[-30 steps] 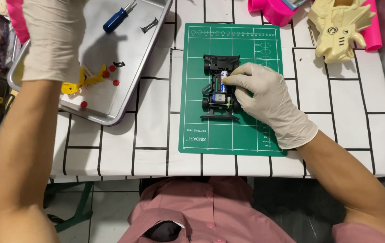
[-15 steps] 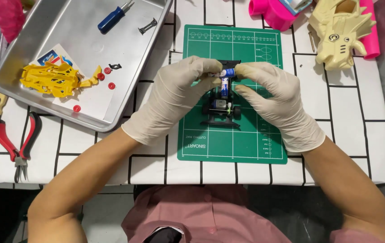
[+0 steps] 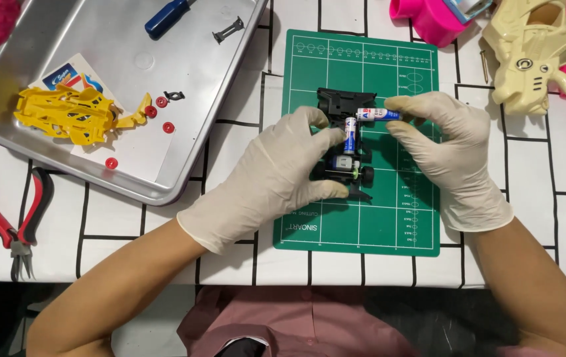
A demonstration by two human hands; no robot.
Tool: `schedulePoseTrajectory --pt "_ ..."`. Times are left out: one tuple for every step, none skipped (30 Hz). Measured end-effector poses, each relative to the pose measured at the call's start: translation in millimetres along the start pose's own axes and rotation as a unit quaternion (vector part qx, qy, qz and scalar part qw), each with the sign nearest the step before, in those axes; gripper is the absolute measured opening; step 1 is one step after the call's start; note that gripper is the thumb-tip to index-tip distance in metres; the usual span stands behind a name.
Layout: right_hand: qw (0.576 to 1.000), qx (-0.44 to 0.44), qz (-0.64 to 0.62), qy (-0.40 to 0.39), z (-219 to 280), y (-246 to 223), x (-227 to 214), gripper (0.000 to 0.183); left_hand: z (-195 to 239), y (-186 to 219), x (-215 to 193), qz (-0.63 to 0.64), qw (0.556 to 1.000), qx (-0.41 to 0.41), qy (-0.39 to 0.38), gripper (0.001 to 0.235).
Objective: Installing a motor, gears, and batteries into a toy car chassis on a workspace.
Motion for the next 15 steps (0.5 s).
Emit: schedulePoseTrajectory --pt "1.000 -0.006 -0.004 -0.001 1 2 -1 0.021 1 0 6 -0.021 1.000 0.018 -0.007 0.084" --pt "1.000 -0.005 -0.005 -0.003 1 1 0 0.021 1 -1 8 -0.020 1.000 0.016 -0.008 0.084" --pt "1.000 0.000 0.003 -0.005 1 0 0 0.022 1 0 9 -0.041 0.999 0.028 0.006 0.072" --pt "1.000 0.004 0.011 -0.007 1 0 0 0.022 2 1 11 -0.062 0.997 0.040 0.020 0.060" --pt "1.000 0.005 0.010 -0.008 2 0 1 0.022 2 -1 13 -0.061 0.997 0.039 0.020 0.060" --pt "1.000 0.012 0.015 -0.006 3 1 0 0.021 2 -1 14 -0.037 0.998 0.048 0.024 0.057" --pt "1.000 0.018 0.019 -0.004 3 2 0 0.020 2 0 14 -0.015 0.998 0.059 0.028 0.054" --pt "1.000 0.019 0.019 -0.004 3 2 0 0.020 3 0 14 -0.014 0.998 0.058 0.028 0.054" --pt "0.999 0.038 -0.006 0.005 3 4 1 0.020 3 1 14 -0.004 0.998 0.054 0.034 0.053" --pt "0.998 0.058 -0.032 0.014 4 5 1 0.020 4 1 13 0.006 0.998 0.050 0.040 0.052" --pt "0.998 0.057 -0.031 0.015 3 5 1 0.020 3 0 15 0.005 0.998 0.051 0.040 0.052" --pt "0.995 0.081 -0.050 0.022 4 7 1 0.021 2 -2 18 0.026 0.998 0.037 0.033 0.052" --pt "0.992 0.105 -0.070 0.028 6 9 2 0.023 2 -5 22 0.047 0.998 0.021 0.026 0.053" --pt "0.992 0.104 -0.070 0.028 6 8 2 0.023 2 -6 24 0.047 0.998 0.021 0.026 0.053" --pt "0.988 0.122 -0.083 0.036 6 9 3 0.024 2 -8 26 0.063 0.998 0.011 0.023 0.053"
Point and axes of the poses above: each hand's wrist, its own z-axis away from the middle knuckle, its own x-axis out of the palm, y = z × x, the point moved 5 cm from there along -z, towards the middle knuckle, and after that the axes turned 14 degrees about -x, right-handed, at the moved point
